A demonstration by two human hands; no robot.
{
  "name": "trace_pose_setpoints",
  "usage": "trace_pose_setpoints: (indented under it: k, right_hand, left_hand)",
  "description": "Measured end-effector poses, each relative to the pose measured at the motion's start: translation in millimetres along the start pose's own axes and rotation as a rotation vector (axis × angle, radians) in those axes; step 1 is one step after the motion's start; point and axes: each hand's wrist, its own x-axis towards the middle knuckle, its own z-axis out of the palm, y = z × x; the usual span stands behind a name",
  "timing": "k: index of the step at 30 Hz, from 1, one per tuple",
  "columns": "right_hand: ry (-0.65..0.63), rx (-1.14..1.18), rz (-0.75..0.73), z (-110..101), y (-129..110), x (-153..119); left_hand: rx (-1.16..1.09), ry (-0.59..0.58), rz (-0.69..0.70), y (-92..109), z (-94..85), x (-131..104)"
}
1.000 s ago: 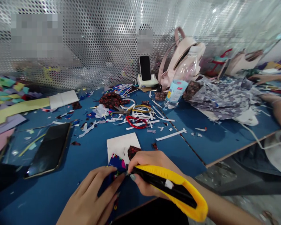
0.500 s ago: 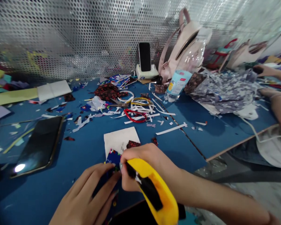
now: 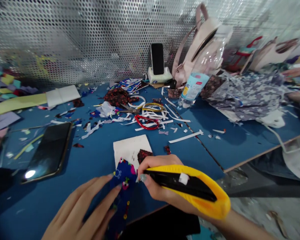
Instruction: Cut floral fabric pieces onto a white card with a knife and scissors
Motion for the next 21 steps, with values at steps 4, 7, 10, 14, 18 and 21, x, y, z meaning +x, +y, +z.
trace_pose_setpoints:
  k: [4,7,10,14,18,21]
  right_hand:
    - [-0.020,0.034,0.001,-3,1,-5]
    - [-0.090,0.055,0.073,-10,7,-9]
    - [-0.088,0.147,0.077,-16,14,-13]
    - [0.098,0.333,-0.010,-18,11,-12]
    - [0.068,0.136,-0.027,-10,4,-7]
    - [0.110,-0.002,-0.106,1,6,-3]
  left_hand:
    - [-0.019,-0.010,-0.003,11,11.6,18]
    - [-0.009,-0.032,-0.010,16,15.8,20]
    - [0.000,-0.022,-0.006,17,16.3,17]
    - [0.007,-0.033,-0.002,15,15.3,17]
    - [-0.006,-0.025,0.007,15,14.3,19]
    - [-0.019,-0.029,-0.002,15,13.9,19]
